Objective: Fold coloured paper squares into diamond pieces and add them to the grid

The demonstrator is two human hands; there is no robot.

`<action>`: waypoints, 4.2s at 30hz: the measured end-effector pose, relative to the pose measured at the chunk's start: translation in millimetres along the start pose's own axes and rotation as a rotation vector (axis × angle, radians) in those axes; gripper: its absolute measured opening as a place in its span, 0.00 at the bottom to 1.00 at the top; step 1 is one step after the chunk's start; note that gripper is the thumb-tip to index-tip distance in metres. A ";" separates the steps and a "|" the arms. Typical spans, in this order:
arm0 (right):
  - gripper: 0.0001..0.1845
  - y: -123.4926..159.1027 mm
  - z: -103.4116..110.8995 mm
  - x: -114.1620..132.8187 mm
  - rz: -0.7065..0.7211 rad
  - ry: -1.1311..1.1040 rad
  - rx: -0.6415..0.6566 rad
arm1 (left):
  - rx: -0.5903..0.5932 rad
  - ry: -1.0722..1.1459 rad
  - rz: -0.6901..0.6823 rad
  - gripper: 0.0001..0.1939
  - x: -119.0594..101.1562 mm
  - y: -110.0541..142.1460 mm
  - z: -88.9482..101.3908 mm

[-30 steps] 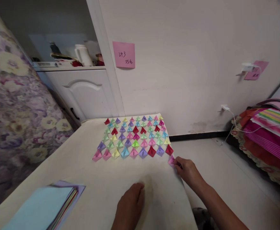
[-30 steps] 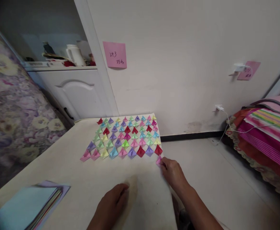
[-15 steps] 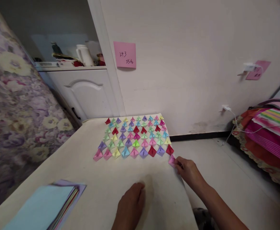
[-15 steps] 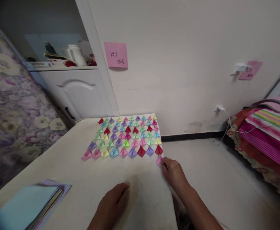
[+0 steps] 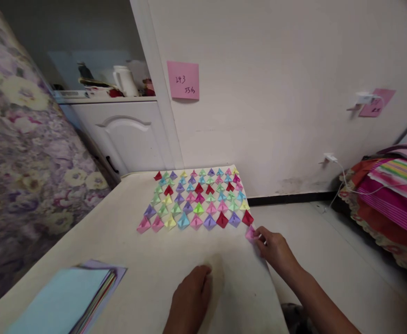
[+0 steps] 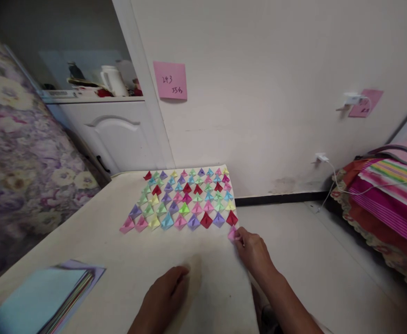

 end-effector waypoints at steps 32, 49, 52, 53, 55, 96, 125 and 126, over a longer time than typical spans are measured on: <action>0.07 42.8 -91.3 112.2 0.388 -0.059 0.329 | -0.517 -0.117 0.126 0.10 112.9 64.8 78.1; 0.09 38.5 -112.9 107.6 0.337 0.056 0.435 | -0.448 -0.182 0.350 0.21 173.4 106.3 83.0; 0.10 38.6 -112.8 109.4 0.332 0.077 0.445 | -0.431 -0.222 0.430 0.22 171.9 107.2 84.3; 0.10 38.7 -112.5 109.6 0.331 0.082 0.448 | -0.426 -0.226 0.450 0.23 172.4 107.8 85.0; 0.09 39.2 -112.1 109.5 0.327 0.095 0.459 | -0.414 -0.224 0.475 0.22 174.2 109.2 85.6; 0.10 39.6 -113.9 105.5 0.301 0.086 0.482 | -0.433 -0.125 0.493 0.09 178.5 121.4 92.5; 0.23 21.5 -100.8 97.2 -0.144 -0.726 0.565 | -0.156 -0.511 -0.508 0.06 40.5 75.0 -3.3; 0.22 21.0 -100.8 97.8 -0.118 -0.689 0.550 | -0.137 -0.500 -0.484 0.06 41.9 74.4 -2.8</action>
Point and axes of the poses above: each hand's wrist, its own y-axis away from the middle knuckle, its own z-axis out of the back of the hand, x = y × z, the point moved 2 cm from there along -y, towards the middle knuckle, and after that the axes turned 8 degrees about x, right-handed, at the moved point
